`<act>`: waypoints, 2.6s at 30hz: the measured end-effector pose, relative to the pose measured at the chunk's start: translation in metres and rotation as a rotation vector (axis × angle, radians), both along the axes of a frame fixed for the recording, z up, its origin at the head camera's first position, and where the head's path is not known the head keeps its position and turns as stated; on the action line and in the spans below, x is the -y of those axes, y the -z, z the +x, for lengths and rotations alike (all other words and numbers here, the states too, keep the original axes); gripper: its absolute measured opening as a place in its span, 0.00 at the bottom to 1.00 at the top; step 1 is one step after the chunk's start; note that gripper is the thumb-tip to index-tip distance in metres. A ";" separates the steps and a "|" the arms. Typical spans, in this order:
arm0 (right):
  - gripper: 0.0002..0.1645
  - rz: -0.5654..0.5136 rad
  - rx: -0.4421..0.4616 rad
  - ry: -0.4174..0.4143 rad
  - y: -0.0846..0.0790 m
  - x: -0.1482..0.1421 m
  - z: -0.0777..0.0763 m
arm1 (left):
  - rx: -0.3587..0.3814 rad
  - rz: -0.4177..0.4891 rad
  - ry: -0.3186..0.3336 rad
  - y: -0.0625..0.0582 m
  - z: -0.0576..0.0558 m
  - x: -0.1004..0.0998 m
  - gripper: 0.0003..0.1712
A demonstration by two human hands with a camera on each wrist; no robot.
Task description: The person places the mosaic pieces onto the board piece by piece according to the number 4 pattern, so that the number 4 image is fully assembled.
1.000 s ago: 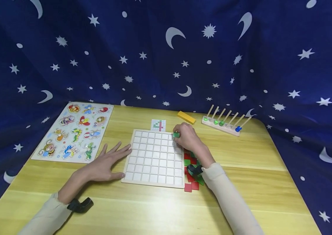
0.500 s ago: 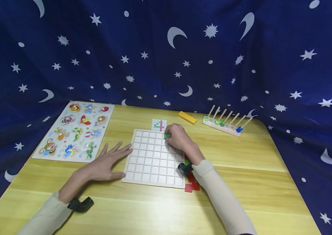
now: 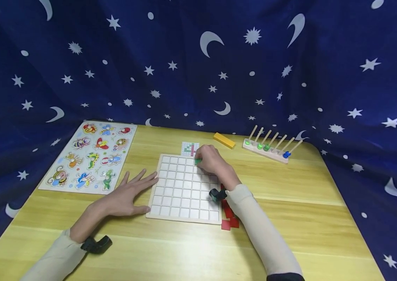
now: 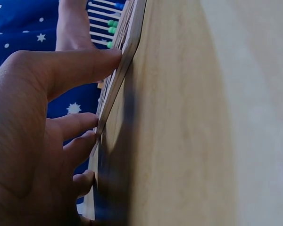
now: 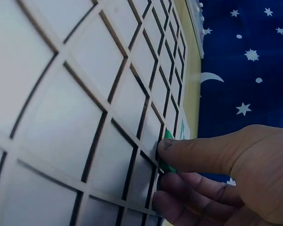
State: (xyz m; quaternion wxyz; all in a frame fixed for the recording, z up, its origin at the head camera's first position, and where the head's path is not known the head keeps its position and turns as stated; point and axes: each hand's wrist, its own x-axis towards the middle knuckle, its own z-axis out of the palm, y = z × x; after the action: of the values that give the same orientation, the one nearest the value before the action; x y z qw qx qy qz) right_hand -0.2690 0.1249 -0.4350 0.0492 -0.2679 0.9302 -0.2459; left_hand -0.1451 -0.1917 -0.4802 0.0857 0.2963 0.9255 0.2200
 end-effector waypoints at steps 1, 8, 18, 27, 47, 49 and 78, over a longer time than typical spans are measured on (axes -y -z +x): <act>0.11 0.005 0.005 0.006 -0.001 0.001 0.000 | 0.002 0.000 0.000 0.000 0.000 0.000 0.53; 0.13 0.016 0.020 0.038 -0.001 0.001 0.000 | 0.009 -0.002 -0.002 0.000 0.000 0.001 0.53; 0.16 0.015 0.024 0.000 -0.013 -0.012 0.002 | 0.010 0.000 0.005 -0.001 -0.002 0.002 0.53; 0.13 0.055 -0.016 0.067 -0.021 -0.069 0.017 | 0.013 -0.002 0.016 -0.005 -0.006 0.001 0.53; 0.10 0.122 -0.006 0.076 -0.013 -0.119 0.063 | 0.007 0.021 0.006 0.001 -0.003 0.003 0.54; 0.09 0.124 0.000 0.074 -0.012 -0.120 0.064 | 0.016 0.020 0.006 0.000 -0.003 0.004 0.54; 0.12 0.140 -0.023 0.084 0.003 -0.123 0.056 | 0.017 0.037 -0.003 0.001 -0.002 0.004 0.53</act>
State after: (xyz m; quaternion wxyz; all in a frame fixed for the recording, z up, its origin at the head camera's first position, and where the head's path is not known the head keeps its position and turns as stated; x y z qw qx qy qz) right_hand -0.2126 0.2474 -0.4375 0.0469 -0.2274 0.9561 -0.1788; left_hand -0.1471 -0.1953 -0.4813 0.0879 0.2943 0.9210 0.2398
